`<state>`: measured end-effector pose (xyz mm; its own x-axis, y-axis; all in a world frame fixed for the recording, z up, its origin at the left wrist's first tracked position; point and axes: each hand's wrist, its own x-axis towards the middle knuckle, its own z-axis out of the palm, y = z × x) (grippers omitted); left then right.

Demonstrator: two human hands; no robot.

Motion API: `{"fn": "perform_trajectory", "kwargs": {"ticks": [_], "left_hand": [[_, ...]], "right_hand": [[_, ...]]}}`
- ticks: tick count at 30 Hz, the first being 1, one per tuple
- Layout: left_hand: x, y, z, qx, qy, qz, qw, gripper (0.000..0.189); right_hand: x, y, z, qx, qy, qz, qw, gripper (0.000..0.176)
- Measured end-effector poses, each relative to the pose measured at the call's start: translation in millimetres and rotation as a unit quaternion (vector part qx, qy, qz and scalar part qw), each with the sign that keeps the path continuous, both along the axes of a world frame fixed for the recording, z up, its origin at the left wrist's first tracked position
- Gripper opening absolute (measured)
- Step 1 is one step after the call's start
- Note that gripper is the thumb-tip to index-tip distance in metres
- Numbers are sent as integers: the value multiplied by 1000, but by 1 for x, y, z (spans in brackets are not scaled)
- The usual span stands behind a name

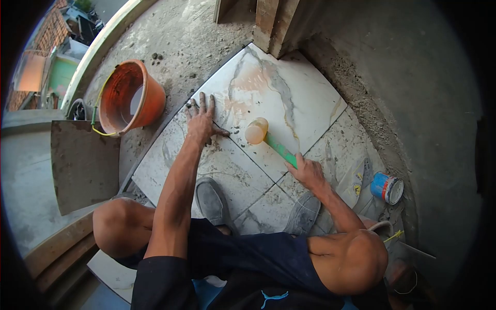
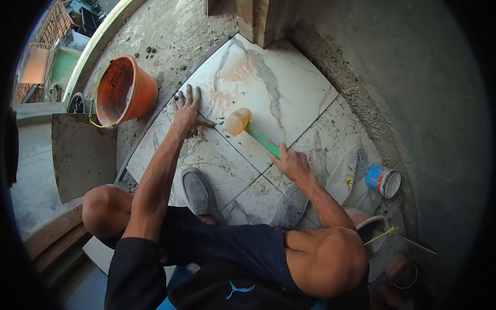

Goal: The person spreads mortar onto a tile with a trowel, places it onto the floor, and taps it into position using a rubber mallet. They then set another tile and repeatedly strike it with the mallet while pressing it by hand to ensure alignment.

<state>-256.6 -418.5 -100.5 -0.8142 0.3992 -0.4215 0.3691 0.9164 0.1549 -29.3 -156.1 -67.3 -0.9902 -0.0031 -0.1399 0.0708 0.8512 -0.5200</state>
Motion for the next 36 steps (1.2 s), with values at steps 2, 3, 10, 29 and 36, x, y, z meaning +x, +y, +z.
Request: {"fn": "perform_trajectory", "kwargs": {"ticks": [2, 3, 10, 29, 36], "left_hand": [[1, 2, 2, -13, -8, -3, 1000, 139], [-2, 2, 3, -27, -14, -5, 1000, 139], [0, 2, 3, -22, -3, 6, 1000, 138], [-2, -2, 1, 2, -35, 21, 999, 139], [-1, 1, 3, -17, -40, 27, 999, 140]], "right_hand": [[-6, 5, 5, 19, -49, 5, 999, 35], [-7, 7, 10, 20, -45, 9, 999, 35], [-13, -7, 13, -2, 3, -1, 1000, 31], [-113, -31, -15, -11, 115, -109, 987, 37], [-105, -13, -26, 22, 55, -160, 985, 37]]}}
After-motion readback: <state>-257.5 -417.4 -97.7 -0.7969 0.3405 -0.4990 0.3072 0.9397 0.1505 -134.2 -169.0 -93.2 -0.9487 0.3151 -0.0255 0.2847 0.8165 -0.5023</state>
